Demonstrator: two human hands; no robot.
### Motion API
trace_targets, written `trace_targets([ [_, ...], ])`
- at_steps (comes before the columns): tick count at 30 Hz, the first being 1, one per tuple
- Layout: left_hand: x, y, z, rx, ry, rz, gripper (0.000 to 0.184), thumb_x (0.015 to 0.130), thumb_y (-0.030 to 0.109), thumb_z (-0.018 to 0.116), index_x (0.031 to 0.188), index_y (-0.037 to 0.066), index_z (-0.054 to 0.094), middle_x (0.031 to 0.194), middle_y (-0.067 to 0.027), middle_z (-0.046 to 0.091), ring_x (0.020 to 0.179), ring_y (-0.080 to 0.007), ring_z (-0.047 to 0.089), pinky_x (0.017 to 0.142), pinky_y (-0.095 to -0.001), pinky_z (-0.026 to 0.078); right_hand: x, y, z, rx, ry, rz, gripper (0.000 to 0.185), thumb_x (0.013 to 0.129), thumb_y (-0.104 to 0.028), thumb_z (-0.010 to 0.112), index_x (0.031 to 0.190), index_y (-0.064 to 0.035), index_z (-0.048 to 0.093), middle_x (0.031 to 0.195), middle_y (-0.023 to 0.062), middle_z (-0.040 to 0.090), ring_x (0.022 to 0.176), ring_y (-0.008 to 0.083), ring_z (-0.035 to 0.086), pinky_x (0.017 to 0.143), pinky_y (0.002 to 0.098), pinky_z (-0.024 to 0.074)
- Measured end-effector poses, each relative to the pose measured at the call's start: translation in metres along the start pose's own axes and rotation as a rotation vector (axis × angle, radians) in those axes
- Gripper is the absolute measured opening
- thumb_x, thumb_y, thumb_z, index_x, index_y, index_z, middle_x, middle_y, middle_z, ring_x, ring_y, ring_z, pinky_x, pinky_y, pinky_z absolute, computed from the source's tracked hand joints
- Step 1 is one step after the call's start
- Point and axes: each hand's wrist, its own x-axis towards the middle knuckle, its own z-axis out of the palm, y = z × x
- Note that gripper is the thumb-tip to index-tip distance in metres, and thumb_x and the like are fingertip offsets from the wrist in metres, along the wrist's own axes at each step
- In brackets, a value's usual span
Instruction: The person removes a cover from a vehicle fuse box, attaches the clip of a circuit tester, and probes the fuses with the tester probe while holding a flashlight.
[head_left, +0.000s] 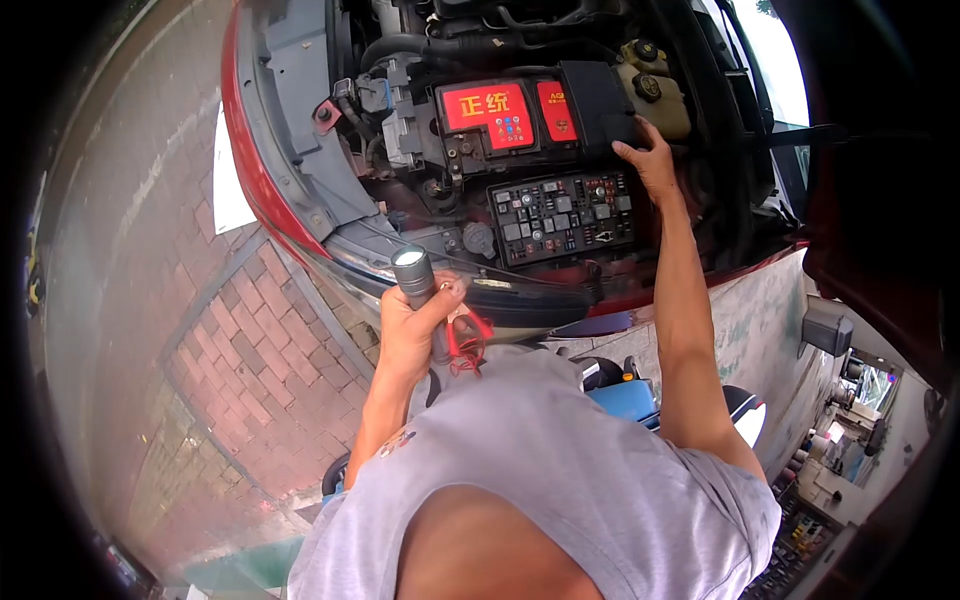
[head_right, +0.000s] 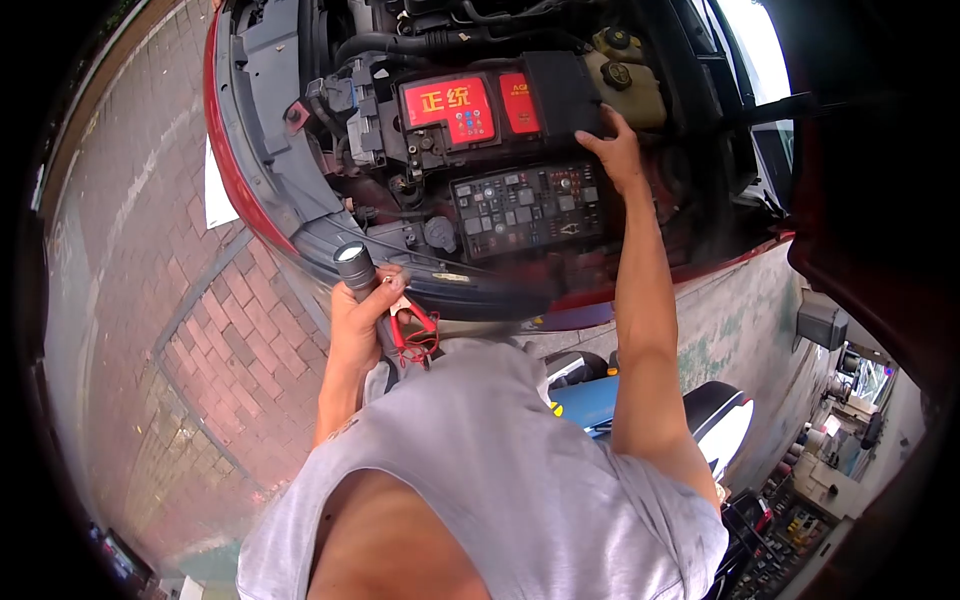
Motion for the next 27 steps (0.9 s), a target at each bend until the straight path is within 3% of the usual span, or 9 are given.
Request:
trace_targets([
  [1, -0.002, 0.0, 0.002, 0.023, -0.002, -0.032, 0.017, 0.093, 0.012, 0.076, 0.101, -0.001, 0.071, 0.077, -0.0056, 0.069, 0.061, -0.0105, 0.065, 0.055, -0.0232, 0.052, 0.0, 0.0, -0.006, -0.118, -0.029, -0.094, 0.078, 0.081, -0.014, 0.084, 0.151, -0.0049, 0.05, 0.144, 0.0139, 0.059, 0.119, 0.0241, 0.065, 0.092, 0.035, 0.0574],
  [4, -0.003, -0.012, 0.008, 0.031, -0.004, -0.065, 0.016, 0.093, 0.012, 0.075, 0.101, -0.001, 0.071, 0.077, -0.005, 0.069, 0.06, -0.0102, 0.064, 0.055, -0.0232, 0.052, -0.001, 0.007, -0.008, -0.26, 0.053, -0.112, 0.072, 0.08, -0.011, 0.08, 0.148, -0.0088, 0.055, 0.144, 0.0173, 0.059, 0.121, 0.0271, 0.066, 0.094, 0.0344, 0.0564],
  [7, -0.005, -0.021, 0.016, 0.05, -0.002, -0.059, 0.016, 0.093, 0.013, 0.075, 0.101, -0.001, 0.071, 0.078, -0.0054, 0.069, 0.061, -0.0104, 0.064, 0.055, -0.0231, 0.052, -0.004, 0.014, -0.004, -0.467, 0.015, -0.276, 0.068, 0.083, -0.016, 0.083, 0.146, -0.016, 0.059, 0.146, 0.016, 0.057, 0.121, 0.0268, 0.066, 0.094, 0.0357, 0.0574],
  [10, -0.011, -0.021, 0.029, 0.055, 0.034, -0.04, 0.016, 0.093, 0.013, 0.075, 0.1, -0.001, 0.071, 0.078, -0.0065, 0.069, 0.061, -0.0112, 0.065, 0.054, -0.0233, 0.051, -0.009, 0.019, 0.004, -0.618, 0.136, -0.421, 0.059, 0.083, -0.026, 0.086, 0.139, -0.0193, 0.067, 0.143, 0.0148, 0.06, 0.119, 0.0281, 0.067, 0.093, 0.0371, 0.0574],
  [16, -0.025, -0.027, 0.04, 0.048, 0.011, -0.021, 0.017, 0.093, 0.014, 0.076, 0.101, -0.001, 0.072, 0.077, -0.0057, 0.068, 0.061, -0.0109, 0.064, 0.056, -0.0235, 0.05, 0.018, 0.029, -0.019, -0.62, 0.013, -0.547, 0.049, 0.088, -0.034, 0.082, 0.132, -0.0178, 0.071, 0.143, 0.0165, 0.06, 0.121, 0.032, 0.066, 0.097, 0.0404, 0.055],
  [17, -0.027, -0.029, 0.043, 0.062, 0.016, -0.015, 0.017, 0.093, 0.014, 0.076, 0.101, -0.001, 0.072, 0.077, -0.0055, 0.068, 0.06, -0.0106, 0.064, 0.056, -0.0235, 0.05, 0.02, 0.028, -0.019, -0.574, -0.018, -0.502, 0.049, 0.089, -0.037, 0.079, 0.132, -0.0178, 0.07, 0.141, 0.0211, 0.059, 0.126, 0.0402, 0.06, 0.103, 0.0443, 0.051],
  [27, -0.057, -0.063, 0.068, 0.122, 0.09, 0.004, 0.02, 0.091, 0.016, 0.078, 0.1, 0.0, 0.07, 0.077, -0.0046, 0.067, 0.059, -0.0106, 0.063, 0.053, -0.024, 0.048, 0.014, 0.035, -0.008, -0.474, 0.014, -0.508, 0.059, 0.087, -0.043, 0.08, 0.14, -0.0204, 0.065, 0.149, 0.0237, 0.053, 0.136, 0.0418, 0.052, 0.112, 0.0469, 0.0451],
])
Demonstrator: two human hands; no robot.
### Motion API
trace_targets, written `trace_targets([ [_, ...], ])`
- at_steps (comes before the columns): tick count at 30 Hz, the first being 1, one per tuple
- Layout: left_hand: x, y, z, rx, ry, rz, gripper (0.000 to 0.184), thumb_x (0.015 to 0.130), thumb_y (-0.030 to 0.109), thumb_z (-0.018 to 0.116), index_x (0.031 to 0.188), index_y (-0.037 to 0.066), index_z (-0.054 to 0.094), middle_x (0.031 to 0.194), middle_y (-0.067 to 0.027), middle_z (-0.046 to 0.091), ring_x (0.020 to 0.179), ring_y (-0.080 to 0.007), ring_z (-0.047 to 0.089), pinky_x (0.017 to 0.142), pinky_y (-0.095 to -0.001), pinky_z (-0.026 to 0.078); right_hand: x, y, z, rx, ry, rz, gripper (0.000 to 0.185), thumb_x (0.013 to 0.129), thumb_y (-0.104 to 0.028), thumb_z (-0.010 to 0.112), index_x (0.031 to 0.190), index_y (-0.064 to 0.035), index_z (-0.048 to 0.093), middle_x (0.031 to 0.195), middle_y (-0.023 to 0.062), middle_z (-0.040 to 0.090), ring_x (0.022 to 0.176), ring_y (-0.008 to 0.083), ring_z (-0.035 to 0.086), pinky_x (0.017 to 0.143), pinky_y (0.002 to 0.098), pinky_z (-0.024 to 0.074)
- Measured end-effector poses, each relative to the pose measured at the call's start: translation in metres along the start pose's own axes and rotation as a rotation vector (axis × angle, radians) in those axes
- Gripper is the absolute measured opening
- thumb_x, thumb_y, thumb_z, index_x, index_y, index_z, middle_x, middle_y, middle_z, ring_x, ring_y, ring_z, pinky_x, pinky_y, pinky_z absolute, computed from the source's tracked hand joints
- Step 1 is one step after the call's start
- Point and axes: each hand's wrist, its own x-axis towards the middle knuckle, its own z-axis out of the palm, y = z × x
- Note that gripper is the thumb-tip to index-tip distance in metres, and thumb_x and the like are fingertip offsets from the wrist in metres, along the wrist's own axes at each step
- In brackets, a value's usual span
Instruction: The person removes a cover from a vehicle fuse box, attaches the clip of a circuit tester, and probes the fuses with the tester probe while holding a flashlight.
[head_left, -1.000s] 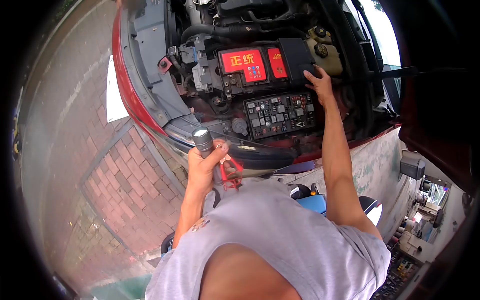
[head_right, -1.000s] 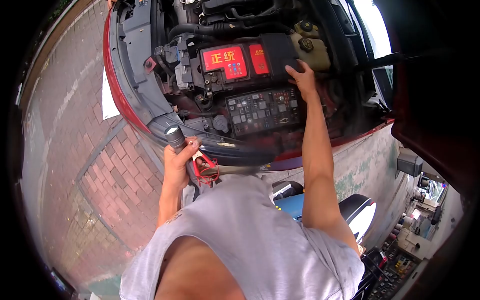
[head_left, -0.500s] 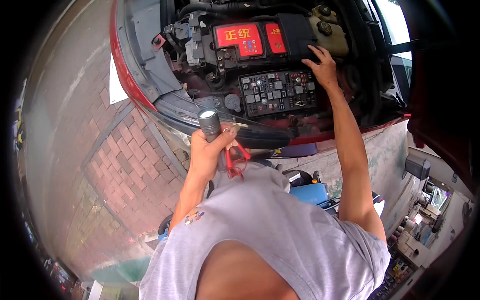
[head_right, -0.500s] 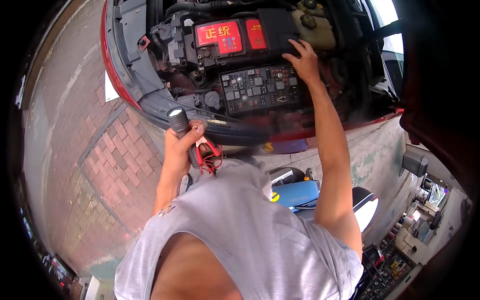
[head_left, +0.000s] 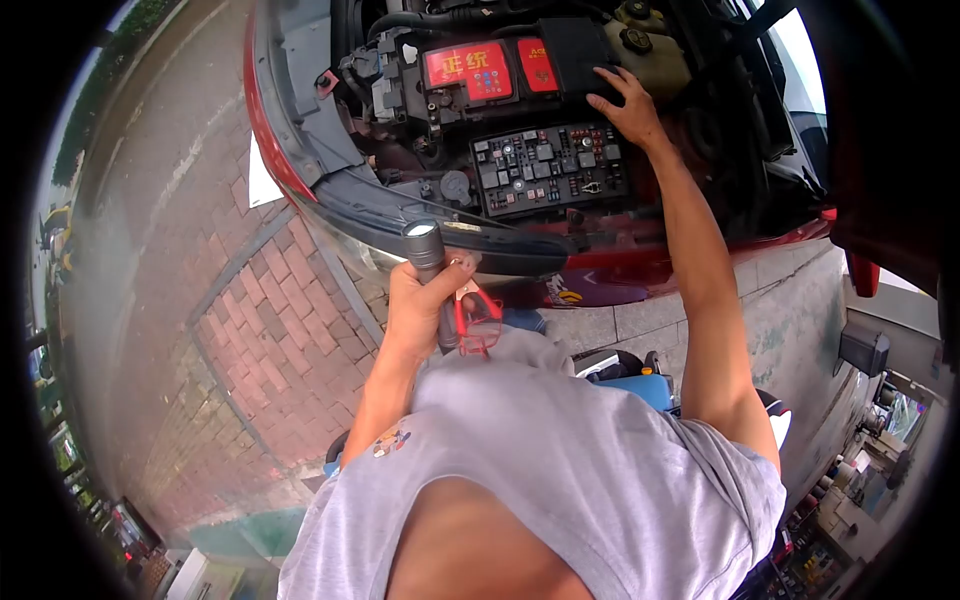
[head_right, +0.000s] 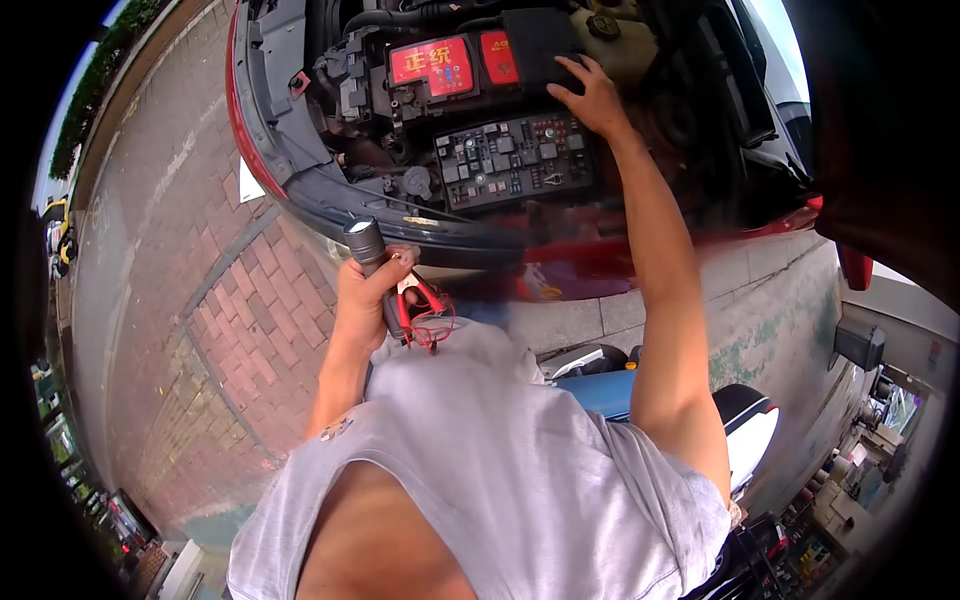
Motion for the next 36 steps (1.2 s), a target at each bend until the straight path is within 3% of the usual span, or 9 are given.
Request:
trace_targets([
  [8, -0.004, 0.003, 0.008, 0.01, 0.022, 0.01, 0.019, 0.092, 0.016, 0.078, 0.098, 0.0, 0.071, 0.077, -0.004, 0.067, 0.058, -0.0108, 0.062, 0.053, -0.0245, 0.048, -0.012, -0.011, 0.019, 0.187, 0.122, 0.113, 0.058, 0.085, -0.023, 0.081, 0.141, -0.0199, 0.065, 0.143, 0.0222, 0.06, 0.131, 0.0413, 0.057, 0.109, 0.0452, 0.0476],
  [17, 0.005, 0.004, 0.005, 0.029, 0.018, -0.01, 0.018, 0.091, 0.016, 0.078, 0.098, 0.0, 0.072, 0.078, -0.0036, 0.067, 0.059, -0.0099, 0.062, 0.054, -0.0238, 0.049, -0.009, -0.028, 0.022, 0.189, 0.307, 0.283, 0.069, 0.077, -0.018, 0.086, 0.14, -0.0059, 0.061, 0.136, 0.0216, 0.065, 0.128, 0.0398, 0.06, 0.106, 0.0433, 0.0489],
  [21, 0.009, 0.002, 0.007, 0.062, -0.008, -0.049, 0.017, 0.091, 0.015, 0.078, 0.098, 0.001, 0.072, 0.079, -0.0032, 0.067, 0.06, -0.0097, 0.062, 0.054, -0.0239, 0.049, -0.007, -0.041, 0.008, 0.43, 0.233, 0.493, 0.084, 0.075, -0.011, 0.09, 0.148, -0.0014, 0.05, 0.138, 0.0233, 0.064, 0.125, 0.0296, 0.063, 0.102, 0.0394, 0.0518],
  [24, 0.01, 0.004, 0.008, 0.068, -0.038, -0.038, 0.017, 0.092, 0.015, 0.077, 0.099, 0.001, 0.072, 0.079, -0.0029, 0.067, 0.059, -0.0097, 0.062, 0.054, -0.0238, 0.049, -0.013, -0.031, 0.023, 0.384, 0.334, 0.447, 0.084, 0.077, -0.006, 0.088, 0.148, 0.0051, 0.046, 0.136, 0.024, 0.063, 0.118, 0.0302, 0.065, 0.097, 0.0393, 0.0563],
  [27, 0.008, 0.007, 0.006, 0.105, -0.045, -0.055, 0.017, 0.092, 0.014, 0.077, 0.101, 0.0, 0.073, 0.082, -0.0032, 0.067, 0.062, -0.0097, 0.062, 0.054, -0.0239, 0.05, -0.016, -0.039, 0.031, 1.001, 0.421, 0.685, 0.09, 0.08, -0.009, 0.086, 0.155, 0.0031, 0.037, 0.128, 0.0199, 0.065, 0.112, 0.0384, 0.068, 0.097, 0.041, 0.0573],
  [28, 0.008, 0.009, 0.006, 0.126, -0.049, -0.061, 0.017, 0.092, 0.014, 0.077, 0.101, 0.0, 0.073, 0.084, -0.0034, 0.068, 0.063, -0.0098, 0.062, 0.054, -0.0241, 0.05, -0.015, -0.032, 0.035, 1.085, 0.45, 0.703, 0.072, 0.089, -0.004, 0.077, 0.15, 0.005, 0.04, 0.128, 0.0189, 0.059, 0.112, 0.0403, 0.066, 0.097, 0.049, 0.0597],
  [32, 0.008, 0.007, 0.0, 0.169, -0.039, -0.035, 0.017, 0.092, 0.01, 0.076, 0.105, 0.0, 0.073, 0.096, -0.0048, 0.07, 0.071, -0.0119, 0.062, 0.056, -0.0256, 0.052, -0.016, -0.015, 0.023, 1.628, 0.479, 0.925, 0.037, 0.096, 0.006, 0.056, 0.132, 0.0077, 0.049, 0.129, 0.022, 0.055, 0.121, 0.0385, 0.059, 0.095, 0.0603, 0.0598],
  [33, 0.011, 0.006, -0.004, 0.177, -0.047, -0.043, 0.017, 0.092, 0.01, 0.076, 0.105, 0.0, 0.073, 0.095, -0.0049, 0.07, 0.071, -0.012, 0.062, 0.056, -0.0254, 0.052, -0.012, -0.03, 0.024, 1.529, 0.561, 1.003, 0.033, 0.096, 0.001, 0.06, 0.126, 0.0123, 0.051, 0.129, 0.0249, 0.055, 0.116, 0.0407, 0.061, 0.095, 0.0551, 0.0615],
  [36, 0.013, 0.008, 0.001, 0.21, -0.053, -0.042, 0.019, 0.091, 0.01, 0.077, 0.104, -0.002, 0.072, 0.091, -0.006, 0.069, 0.066, -0.0129, 0.062, 0.055, -0.0244, 0.052, -0.008, -0.036, 0.028, 1.297, 0.472, 1.02, 0.036, 0.093, 0.002, 0.06, 0.125, 0.0144, 0.051, 0.133, 0.0254, 0.052, 0.117, 0.0416, 0.06, 0.097, 0.0561, 0.0594],
])
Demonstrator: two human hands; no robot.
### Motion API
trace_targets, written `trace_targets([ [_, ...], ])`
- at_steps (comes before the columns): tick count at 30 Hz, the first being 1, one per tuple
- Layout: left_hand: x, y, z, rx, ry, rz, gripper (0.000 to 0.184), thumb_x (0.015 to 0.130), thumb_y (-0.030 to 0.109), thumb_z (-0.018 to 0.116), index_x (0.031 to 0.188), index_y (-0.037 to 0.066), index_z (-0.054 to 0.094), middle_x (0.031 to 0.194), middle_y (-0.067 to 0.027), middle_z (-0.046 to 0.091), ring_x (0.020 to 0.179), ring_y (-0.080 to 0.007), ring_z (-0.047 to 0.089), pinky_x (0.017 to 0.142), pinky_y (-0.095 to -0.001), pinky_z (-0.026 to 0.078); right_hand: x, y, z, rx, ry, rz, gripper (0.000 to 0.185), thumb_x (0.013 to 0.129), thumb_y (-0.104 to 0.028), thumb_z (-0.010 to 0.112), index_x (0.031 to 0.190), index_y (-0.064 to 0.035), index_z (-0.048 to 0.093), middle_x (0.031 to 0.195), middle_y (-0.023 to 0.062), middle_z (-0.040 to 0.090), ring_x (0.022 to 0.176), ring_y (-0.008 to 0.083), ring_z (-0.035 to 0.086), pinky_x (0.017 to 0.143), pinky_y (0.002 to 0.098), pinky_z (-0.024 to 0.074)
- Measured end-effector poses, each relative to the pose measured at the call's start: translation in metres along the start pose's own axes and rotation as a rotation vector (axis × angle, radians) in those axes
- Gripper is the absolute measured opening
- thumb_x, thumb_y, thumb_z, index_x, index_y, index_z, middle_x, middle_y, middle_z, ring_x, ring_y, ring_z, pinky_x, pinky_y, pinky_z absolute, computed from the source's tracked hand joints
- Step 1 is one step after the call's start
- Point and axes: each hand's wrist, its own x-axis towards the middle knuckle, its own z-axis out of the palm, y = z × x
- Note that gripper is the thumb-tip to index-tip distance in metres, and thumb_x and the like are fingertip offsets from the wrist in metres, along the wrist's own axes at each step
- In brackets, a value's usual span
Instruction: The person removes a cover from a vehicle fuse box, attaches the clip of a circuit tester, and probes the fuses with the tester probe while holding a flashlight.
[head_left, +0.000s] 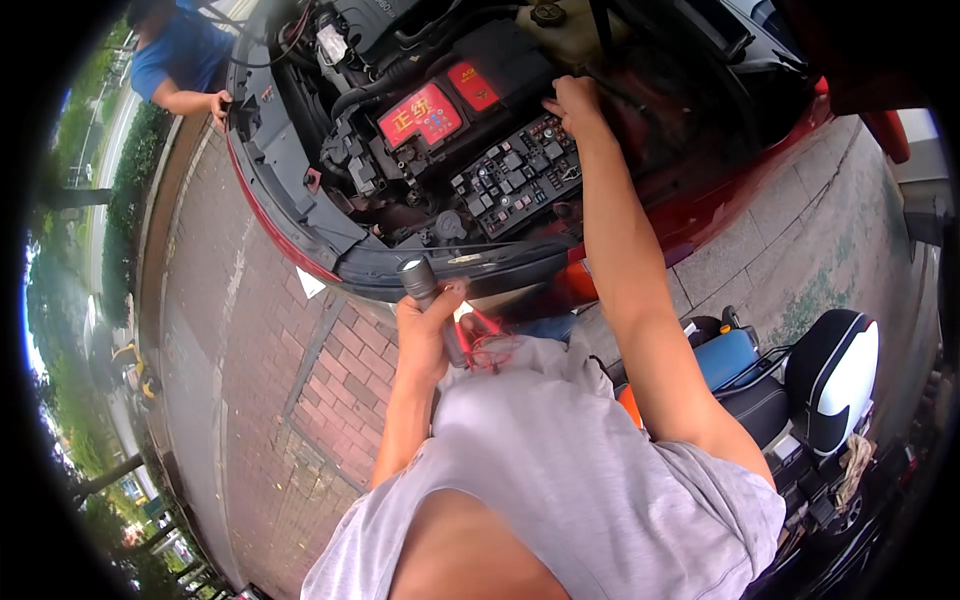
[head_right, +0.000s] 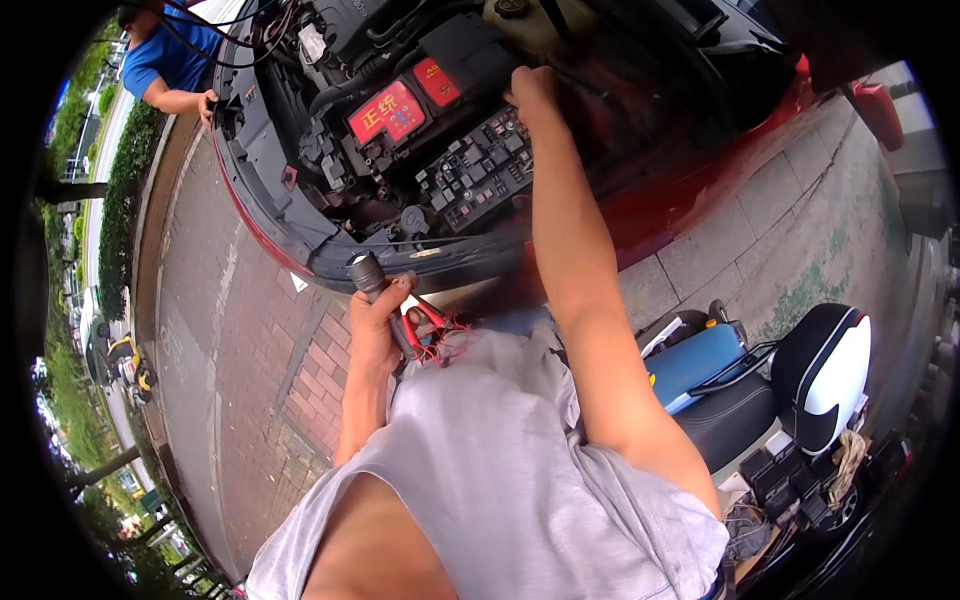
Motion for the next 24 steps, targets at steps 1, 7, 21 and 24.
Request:
trace_targets([
  [1, 0.0, 0.003, 0.003, 0.02, 0.002, 0.023, 0.02, 0.091, 0.011, 0.077, 0.104, -0.002, 0.072, 0.091, -0.0075, 0.07, 0.063, -0.0131, 0.063, 0.054, -0.0242, 0.052, -0.005, -0.004, 0.003, 0.011, 0.016, -0.013, 0.037, 0.092, 0.003, 0.06, 0.125, 0.0149, 0.051, 0.133, 0.0255, 0.052, 0.115, 0.0418, 0.061, 0.097, 0.0564, 0.0587],
  [7, 0.004, 0.009, 0.007, 0.083, 0.027, 0.064, 0.021, 0.093, 0.016, 0.075, 0.102, -0.002, 0.069, 0.096, -0.0119, 0.074, 0.056, -0.014, 0.063, 0.05, -0.0244, 0.051, -0.015, 0.006, 0.01, -0.018, -0.042, 0.084, 0.042, 0.094, -0.008, 0.065, 0.127, 0.0143, 0.052, 0.121, 0.0244, 0.061, 0.107, 0.0391, 0.066, 0.098, 0.0535, 0.0587],
  [21, 0.0, 0.006, -0.011, 0.028, 0.098, 0.09, 0.021, 0.093, 0.017, 0.074, 0.102, 0.0, 0.069, 0.09, -0.0084, 0.072, 0.055, -0.012, 0.061, 0.049, -0.0241, 0.051, -0.007, 0.034, 0.015, -0.453, 0.177, -0.409, 0.052, 0.09, 0.002, 0.054, 0.141, 0.0068, 0.055, 0.117, 0.0229, 0.069, 0.102, 0.0318, 0.071, 0.086, 0.0397, 0.0617],
  [24, 0.002, 0.01, -0.019, -0.014, 0.104, 0.09, 0.022, 0.093, 0.018, 0.073, 0.101, -0.002, 0.068, 0.082, -0.008, 0.07, 0.054, -0.0112, 0.061, 0.048, -0.0239, 0.05, 0.013, 0.039, -0.006, -0.319, 0.009, -0.318, 0.059, 0.084, -0.01, 0.08, 0.135, 0.0075, 0.058, 0.114, 0.0235, 0.071, 0.095, 0.0291, 0.074, 0.076, 0.0367, 0.0618],
])
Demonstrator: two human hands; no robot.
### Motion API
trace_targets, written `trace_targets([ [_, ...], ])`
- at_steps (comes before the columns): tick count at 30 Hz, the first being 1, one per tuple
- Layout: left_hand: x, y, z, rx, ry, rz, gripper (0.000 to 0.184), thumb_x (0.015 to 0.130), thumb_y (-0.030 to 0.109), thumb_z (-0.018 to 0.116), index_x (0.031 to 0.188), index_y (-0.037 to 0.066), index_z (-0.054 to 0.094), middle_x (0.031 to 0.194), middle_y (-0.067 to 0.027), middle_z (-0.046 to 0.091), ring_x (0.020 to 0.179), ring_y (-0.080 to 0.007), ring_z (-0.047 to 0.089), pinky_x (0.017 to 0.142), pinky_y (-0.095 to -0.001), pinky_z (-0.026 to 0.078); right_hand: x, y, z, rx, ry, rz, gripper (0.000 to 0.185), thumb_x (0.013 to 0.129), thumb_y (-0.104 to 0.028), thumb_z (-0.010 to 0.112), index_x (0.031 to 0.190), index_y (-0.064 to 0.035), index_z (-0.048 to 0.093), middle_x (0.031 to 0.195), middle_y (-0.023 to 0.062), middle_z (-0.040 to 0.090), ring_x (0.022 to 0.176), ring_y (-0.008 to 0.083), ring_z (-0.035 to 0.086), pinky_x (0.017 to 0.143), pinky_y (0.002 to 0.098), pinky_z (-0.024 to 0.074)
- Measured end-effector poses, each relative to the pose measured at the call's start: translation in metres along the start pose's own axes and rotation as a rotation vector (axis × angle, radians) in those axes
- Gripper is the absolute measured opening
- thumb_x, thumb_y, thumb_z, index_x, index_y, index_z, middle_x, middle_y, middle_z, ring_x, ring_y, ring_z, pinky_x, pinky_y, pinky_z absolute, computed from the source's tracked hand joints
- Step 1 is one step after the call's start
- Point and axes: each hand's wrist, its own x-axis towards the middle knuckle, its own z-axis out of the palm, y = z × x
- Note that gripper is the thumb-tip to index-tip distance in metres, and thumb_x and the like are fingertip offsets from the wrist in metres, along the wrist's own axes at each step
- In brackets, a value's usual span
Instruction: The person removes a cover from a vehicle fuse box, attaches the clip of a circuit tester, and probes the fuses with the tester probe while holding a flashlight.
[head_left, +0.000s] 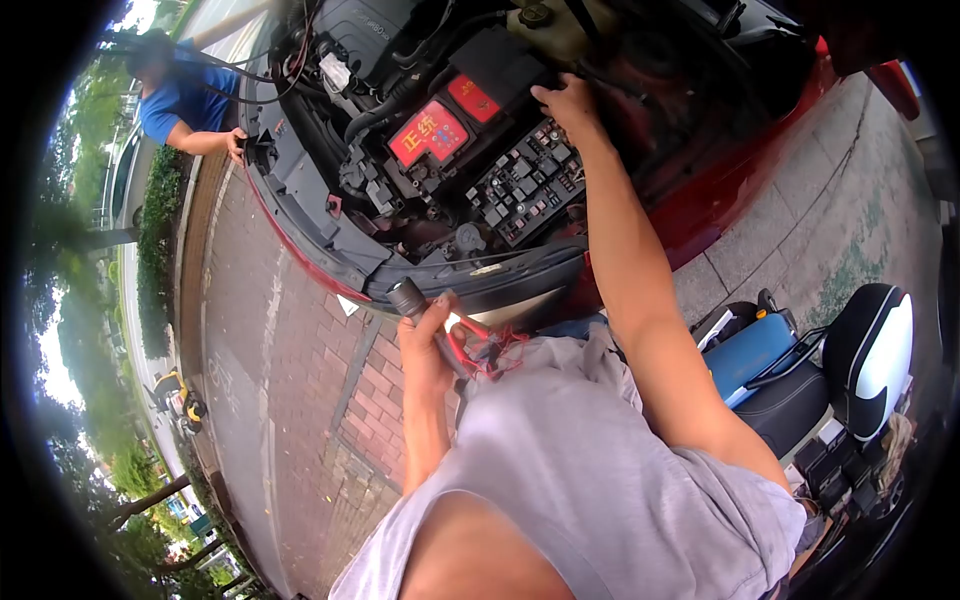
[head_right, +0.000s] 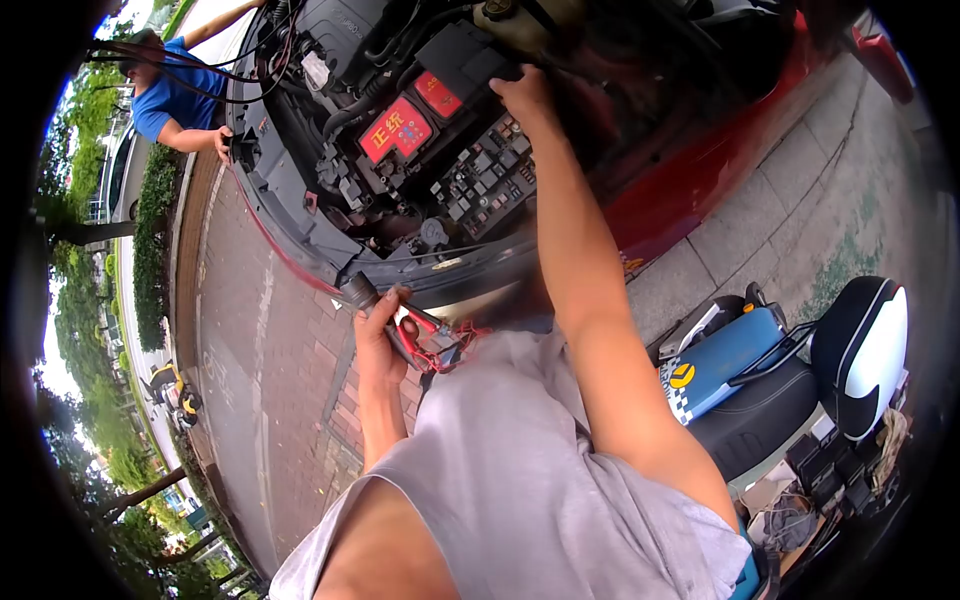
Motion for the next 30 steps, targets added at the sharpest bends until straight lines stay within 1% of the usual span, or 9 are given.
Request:
trace_targets([
  [1, 0.007, 0.003, 0.001, -0.004, -0.001, 0.006, 0.022, 0.093, 0.018, 0.073, 0.101, -0.002, 0.068, 0.082, -0.008, 0.07, 0.054, -0.0113, 0.061, 0.048, -0.0239, 0.05, -0.021, -0.033, -0.009, 0.071, -0.12, 0.1, 0.066, 0.08, -0.013, 0.084, 0.135, 0.0106, 0.056, 0.121, 0.0285, 0.069, 0.105, 0.034, 0.073, 0.075, 0.0392, 0.0623],
  [4, 0.024, 0.014, 0.0, -0.012, -0.004, 0.01, 0.022, 0.092, 0.017, 0.074, 0.1, -0.002, 0.068, 0.078, -0.0073, 0.07, 0.055, -0.0113, 0.062, 0.048, -0.0239, 0.049, -0.038, -0.044, 0.006, -0.135, 0.043, -0.067, 0.066, 0.078, -0.007, 0.086, 0.135, 0.01, 0.056, 0.11, 0.0246, 0.071, 0.091, 0.0278, 0.076, 0.06, 0.0345, 0.0612],
  [9, 0.055, 0.042, -0.013, 0.128, -0.083, 0.038, 0.018, 0.092, 0.016, 0.076, 0.097, 0.0, 0.069, 0.077, -0.0051, 0.069, 0.057, -0.0108, 0.063, 0.051, -0.0237, 0.049, -0.026, -0.036, 0.008, -0.124, 0.018, -0.06, 0.063, 0.079, -0.008, 0.088, 0.132, 0.0076, 0.057, 0.11, 0.0204, 0.072, 0.087, 0.0262, 0.075, 0.061, 0.0348, 0.0635],
  [12, 0.07, 0.061, -0.044, 0.131, -0.048, 0.07, 0.018, 0.092, 0.016, 0.078, 0.094, 0.001, 0.069, 0.074, -0.0029, 0.066, 0.056, -0.0094, 0.061, 0.051, -0.0236, 0.048, -0.018, -0.027, 0.005, -0.131, -0.045, -0.024, 0.056, 0.085, -0.009, 0.084, 0.134, 0.0019, 0.059, 0.109, 0.0151, 0.071, 0.077, 0.0224, 0.072, 0.06, 0.0323, 0.0621],
  [15, 0.085, 0.081, -0.087, 0.066, 0.003, 0.085, 0.019, 0.091, 0.016, 0.078, 0.092, 0.0, 0.069, 0.073, -0.0024, 0.065, 0.056, -0.0098, 0.061, 0.051, -0.0237, 0.048, -0.026, -0.035, 0.005, -0.14, -0.073, 0.03, 0.059, 0.093, -0.012, 0.077, 0.144, -0.0006, 0.051, 0.114, 0.0122, 0.069, 0.092, 0.0214, 0.07, 0.064, 0.0314, 0.0624],
  [17, 0.102, 0.092, -0.117, 0.088, 0.045, 0.135, 0.018, 0.09, 0.013, 0.079, 0.091, -0.001, 0.069, 0.073, -0.0033, 0.065, 0.056, -0.0103, 0.062, 0.051, -0.024, 0.05, -0.032, -0.042, 0.01, -0.2, -0.031, 0.045, 0.061, 0.094, -0.014, 0.077, 0.147, -0.001, 0.049, 0.12, 0.0129, 0.066, 0.097, 0.0223, 0.07, 0.067, 0.0317, 0.0625],
  [25, 0.24, 0.173, -0.202, 0.007, 0.15, 0.126, 0.018, 0.085, 0.012, 0.08, 0.09, -0.002, 0.069, 0.075, -0.0073, 0.068, 0.059, -0.0154, 0.066, 0.05, -0.0305, 0.053, -0.021, -0.032, 0.004, -0.24, -0.083, 0.057, 0.06, 0.097, -0.016, 0.074, 0.149, -0.0027, 0.046, 0.121, 0.0118, 0.065, 0.098, 0.0235, 0.069, 0.072, 0.0349, 0.06],
  [28, 0.303, 0.208, -0.212, 0.356, 0.23, 0.228, 0.02, 0.085, 0.016, 0.081, 0.088, -0.001, 0.071, 0.078, -0.0084, 0.07, 0.058, -0.0178, 0.066, 0.051, -0.0339, 0.052, -0.027, -0.037, 0.007, -0.252, -0.052, 0.076, 0.058, 0.097, -0.015, 0.074, 0.148, -0.0033, 0.047, 0.122, 0.0111, 0.065, 0.096, 0.0228, 0.068, 0.072, 0.0346, 0.0597],
  [30, 0.344, 0.224, -0.219, 0.638, 0.3, 0.172, 0.028, 0.081, 0.023, 0.082, 0.09, -0.002, 0.074, 0.085, -0.0118, 0.074, 0.067, -0.0199, 0.071, 0.06, -0.0348, 0.057, -0.029, -0.039, 0.01, -0.264, -0.009, 0.071, 0.057, 0.098, -0.015, 0.073, 0.147, -0.0039, 0.049, 0.122, 0.0102, 0.065, 0.096, 0.0223, 0.068, 0.071, 0.0342, 0.0594],
])
